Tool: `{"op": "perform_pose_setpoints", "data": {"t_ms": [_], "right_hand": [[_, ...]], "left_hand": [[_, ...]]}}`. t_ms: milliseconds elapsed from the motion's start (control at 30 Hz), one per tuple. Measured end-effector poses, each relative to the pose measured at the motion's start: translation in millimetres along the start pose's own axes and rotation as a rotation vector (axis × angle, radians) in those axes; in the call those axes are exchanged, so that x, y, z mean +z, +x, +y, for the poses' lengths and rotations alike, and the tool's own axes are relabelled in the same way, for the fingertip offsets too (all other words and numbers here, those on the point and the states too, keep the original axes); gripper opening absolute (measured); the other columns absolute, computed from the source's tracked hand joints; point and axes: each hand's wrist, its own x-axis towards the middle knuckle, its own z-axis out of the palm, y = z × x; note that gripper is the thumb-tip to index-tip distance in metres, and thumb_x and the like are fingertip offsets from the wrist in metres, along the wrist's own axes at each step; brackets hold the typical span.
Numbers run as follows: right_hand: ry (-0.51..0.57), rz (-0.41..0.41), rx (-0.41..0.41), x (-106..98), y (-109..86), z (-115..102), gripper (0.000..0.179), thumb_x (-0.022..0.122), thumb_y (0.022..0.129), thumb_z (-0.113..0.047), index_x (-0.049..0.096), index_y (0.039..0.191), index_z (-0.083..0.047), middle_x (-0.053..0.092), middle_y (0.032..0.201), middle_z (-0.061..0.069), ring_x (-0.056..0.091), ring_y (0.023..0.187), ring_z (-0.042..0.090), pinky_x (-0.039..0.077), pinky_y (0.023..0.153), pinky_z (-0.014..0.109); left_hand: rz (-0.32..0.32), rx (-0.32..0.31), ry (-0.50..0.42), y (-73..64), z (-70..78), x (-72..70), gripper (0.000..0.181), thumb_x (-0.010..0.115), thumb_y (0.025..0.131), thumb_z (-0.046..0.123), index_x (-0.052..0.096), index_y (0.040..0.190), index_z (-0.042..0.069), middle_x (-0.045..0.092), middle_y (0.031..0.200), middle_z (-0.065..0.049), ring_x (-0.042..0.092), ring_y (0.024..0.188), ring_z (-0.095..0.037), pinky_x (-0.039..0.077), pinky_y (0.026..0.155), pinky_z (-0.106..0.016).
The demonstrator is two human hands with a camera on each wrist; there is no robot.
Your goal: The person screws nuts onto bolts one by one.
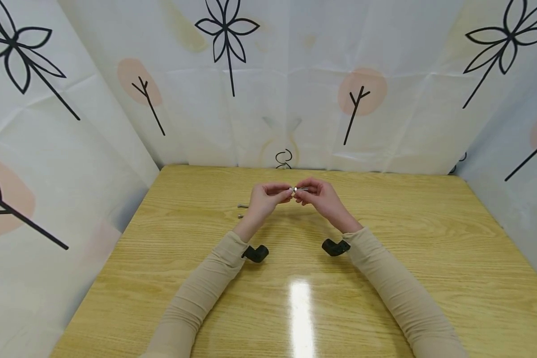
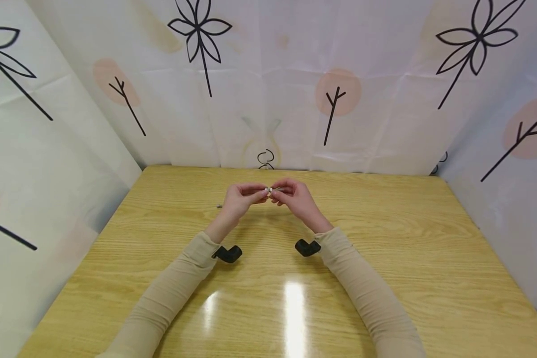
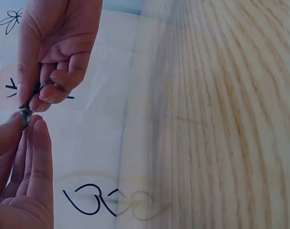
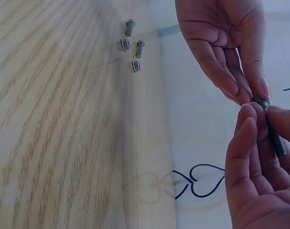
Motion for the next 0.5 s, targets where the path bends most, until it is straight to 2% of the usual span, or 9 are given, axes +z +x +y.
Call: {"op": "perform_pose_setpoints", "data": {"t_ms": [200, 367, 500], "right_hand": [[0.002, 0.013, 0.070, 0.9, -0.2, -1.5, 0.032, 0.054, 0.100, -0.023, 0.061, 0.109, 0.007, 0.065, 0.093, 0.022, 0.064, 0.077, 0.020, 0.058, 0.071, 0.039], [0.041, 0.004, 0.064, 1.1, -2.2, -2.5, 0.031, 0.058, 0.098, -0.015, 0.055, 0.120, 0.007, 0.065, 0.103, 0.022, 0.065, 0.089, 0.028, 0.057, 0.080, 0.042], [0.015, -0.001, 0.047, 1.7, -3.1, -3.3, 0.026, 0.060, 0.096, -0.010, 0.058, 0.116, 0.005, 0.065, 0.104, 0.022, 0.065, 0.089, 0.029, 0.058, 0.080, 0.041]], "left_hand": [[-0.002, -0.011, -0.008, 0.5, -0.4, 2.8, 0.028, 0.072, 0.084, 0.001, 0.066, 0.107, -0.014, 0.070, 0.090, -0.016, 0.070, 0.079, -0.021, 0.060, 0.079, -0.037], [0.004, -0.012, -0.006, 0.1, -0.3, 3.9, 0.026, 0.071, 0.085, 0.002, 0.067, 0.107, -0.013, 0.070, 0.091, -0.017, 0.070, 0.078, -0.020, 0.060, 0.080, -0.039], [0.002, -0.012, 0.006, -0.5, -0.1, 3.1, 0.026, 0.071, 0.086, 0.003, 0.067, 0.107, -0.011, 0.070, 0.092, -0.017, 0.070, 0.079, -0.020, 0.059, 0.082, -0.041]]}}
